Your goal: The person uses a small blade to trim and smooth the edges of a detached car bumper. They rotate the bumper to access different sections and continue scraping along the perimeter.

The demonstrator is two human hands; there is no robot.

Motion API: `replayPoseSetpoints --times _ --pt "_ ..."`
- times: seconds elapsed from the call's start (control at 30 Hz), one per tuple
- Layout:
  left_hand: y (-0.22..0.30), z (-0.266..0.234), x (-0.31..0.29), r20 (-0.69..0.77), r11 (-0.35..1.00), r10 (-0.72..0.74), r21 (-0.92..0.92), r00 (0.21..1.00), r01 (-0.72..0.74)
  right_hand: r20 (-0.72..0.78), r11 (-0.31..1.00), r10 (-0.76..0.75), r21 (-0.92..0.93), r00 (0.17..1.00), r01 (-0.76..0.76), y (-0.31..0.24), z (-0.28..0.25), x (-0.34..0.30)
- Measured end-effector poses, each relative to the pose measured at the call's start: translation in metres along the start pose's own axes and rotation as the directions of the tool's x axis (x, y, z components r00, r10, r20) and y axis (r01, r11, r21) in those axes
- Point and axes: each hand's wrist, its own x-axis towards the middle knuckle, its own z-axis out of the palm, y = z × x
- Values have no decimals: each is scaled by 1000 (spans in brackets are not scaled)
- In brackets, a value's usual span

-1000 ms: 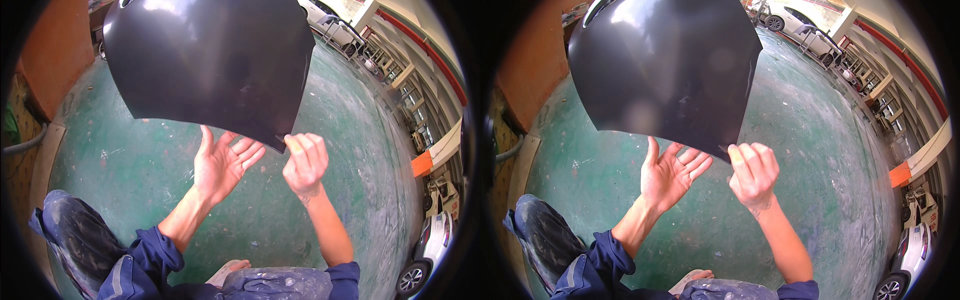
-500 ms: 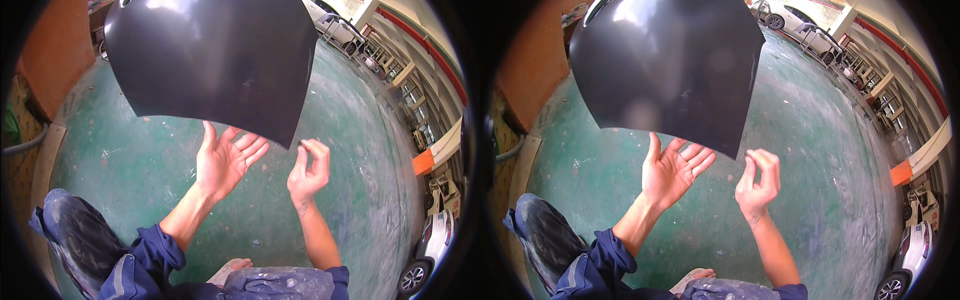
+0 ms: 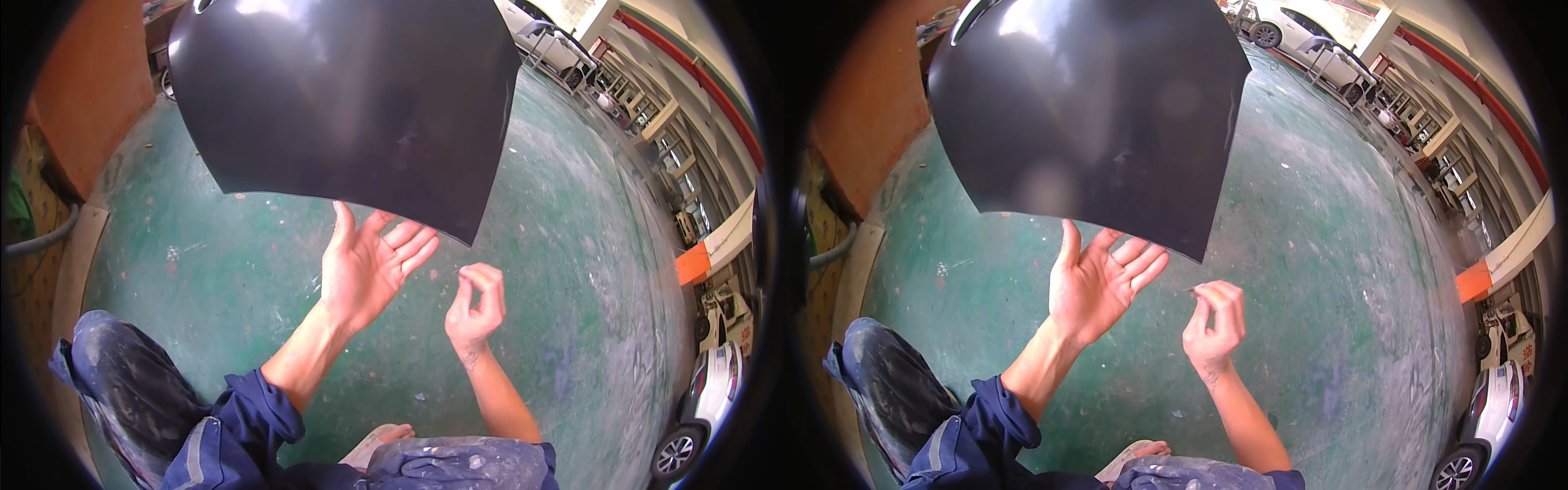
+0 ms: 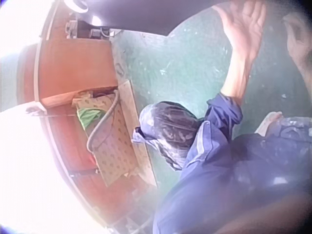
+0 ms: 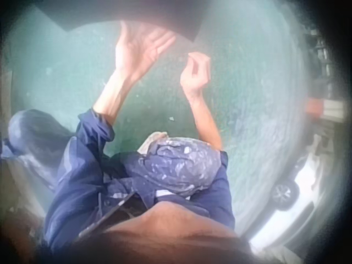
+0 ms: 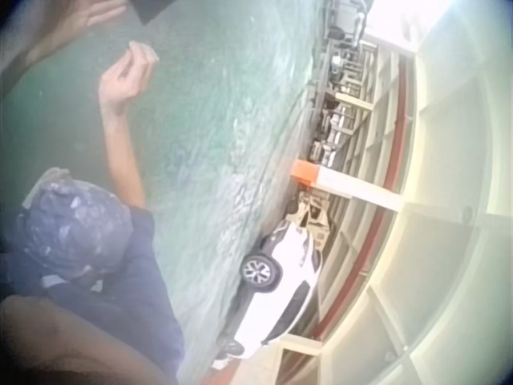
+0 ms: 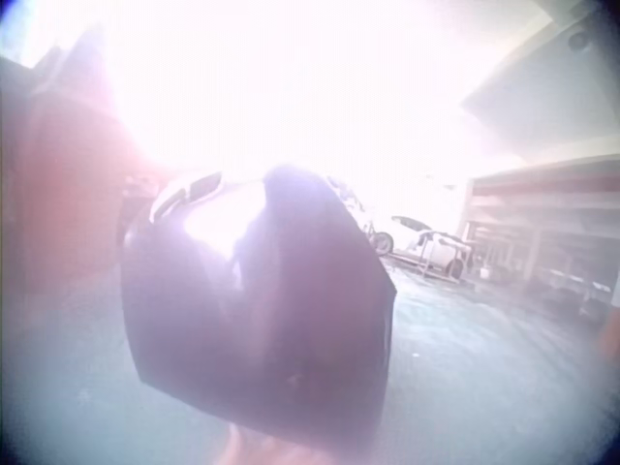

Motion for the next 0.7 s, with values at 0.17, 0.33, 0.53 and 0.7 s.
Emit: replayPoseSetpoints --times 0.17,0.33,0.53,0.7 --pt "3 -5 0 40 1000 1 -2 999 0 -103 996 -81 -33 991 78 -4 -3 49" --pt "1 0 -1 25 1000 2 21 1000 -3 10 902 -402 -169 916 398 -2 -3 108" --pt "6 -2 -1 5 1000 13 23 1000 -13 86 905 -381 -168 921 390 -5 -2 66" --pt "-1 -7 2 106 999 -17 -36 994 21 196 960 -236 -105 952 259 -1 -7 2"
